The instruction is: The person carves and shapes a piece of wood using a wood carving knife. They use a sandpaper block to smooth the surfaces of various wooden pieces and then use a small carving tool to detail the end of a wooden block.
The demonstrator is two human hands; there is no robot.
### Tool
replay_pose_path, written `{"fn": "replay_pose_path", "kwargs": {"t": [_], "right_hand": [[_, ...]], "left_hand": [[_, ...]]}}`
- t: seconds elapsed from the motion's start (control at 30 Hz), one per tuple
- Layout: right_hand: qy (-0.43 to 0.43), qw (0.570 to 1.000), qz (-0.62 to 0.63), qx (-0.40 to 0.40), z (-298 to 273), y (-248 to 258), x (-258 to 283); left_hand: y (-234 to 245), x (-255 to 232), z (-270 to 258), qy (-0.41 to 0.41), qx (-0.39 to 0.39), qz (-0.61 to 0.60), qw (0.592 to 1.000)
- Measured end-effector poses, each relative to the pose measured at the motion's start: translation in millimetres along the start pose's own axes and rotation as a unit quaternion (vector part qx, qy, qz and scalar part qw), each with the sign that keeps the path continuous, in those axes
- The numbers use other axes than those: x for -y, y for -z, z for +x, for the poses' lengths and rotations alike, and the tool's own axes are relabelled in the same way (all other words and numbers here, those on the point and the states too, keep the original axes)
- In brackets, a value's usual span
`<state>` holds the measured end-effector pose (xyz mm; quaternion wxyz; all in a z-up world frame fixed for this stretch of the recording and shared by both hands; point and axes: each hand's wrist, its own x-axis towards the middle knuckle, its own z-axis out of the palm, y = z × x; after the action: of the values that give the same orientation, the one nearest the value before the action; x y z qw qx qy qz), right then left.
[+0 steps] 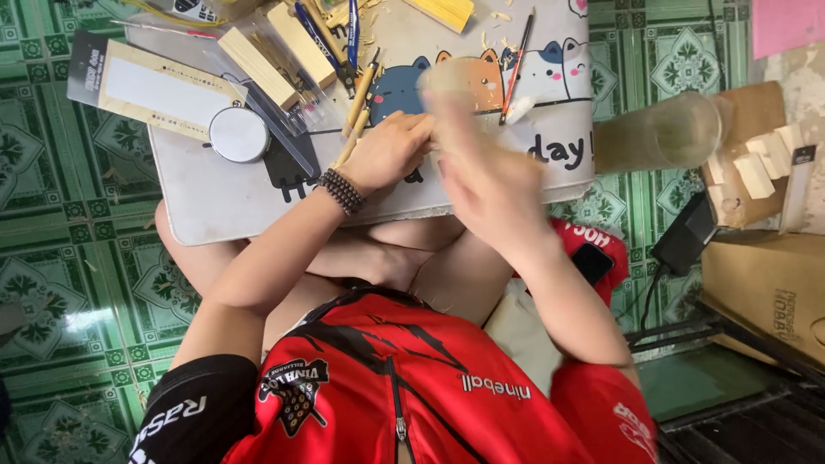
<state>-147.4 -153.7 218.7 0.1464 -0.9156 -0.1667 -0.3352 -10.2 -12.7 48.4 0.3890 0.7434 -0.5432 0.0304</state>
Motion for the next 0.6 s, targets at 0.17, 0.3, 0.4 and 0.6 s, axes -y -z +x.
{"fn": "replay_pose_path", "kwargs": {"t": [0.17,0.3,0.4,0.6], "right_hand": [[-0.074,0.994,0.072,-0.043,-26.6,23.1,-8.9],[-0.065,0.995,0.054,-0.062,-30.4,26.3,-6.0],[-0.062,0.998,0.025,0.004,-9.7,0.7,5.4],[-0.069,0.995,0.048,0.054,-9.7,4.0,9.8]], "left_hand": [[19.9,-15.7,3.4,0.010,-0.021,-0.041,0.999],[10.8,-15.3,-3.1,0.023,-0.011,-0.052,0.998],[9.6,-6.8,3.5,0.032,-0.012,-0.059,0.998],[5.2,-4.3,-1.6,0.025,-0.016,-0.026,0.999]]}}
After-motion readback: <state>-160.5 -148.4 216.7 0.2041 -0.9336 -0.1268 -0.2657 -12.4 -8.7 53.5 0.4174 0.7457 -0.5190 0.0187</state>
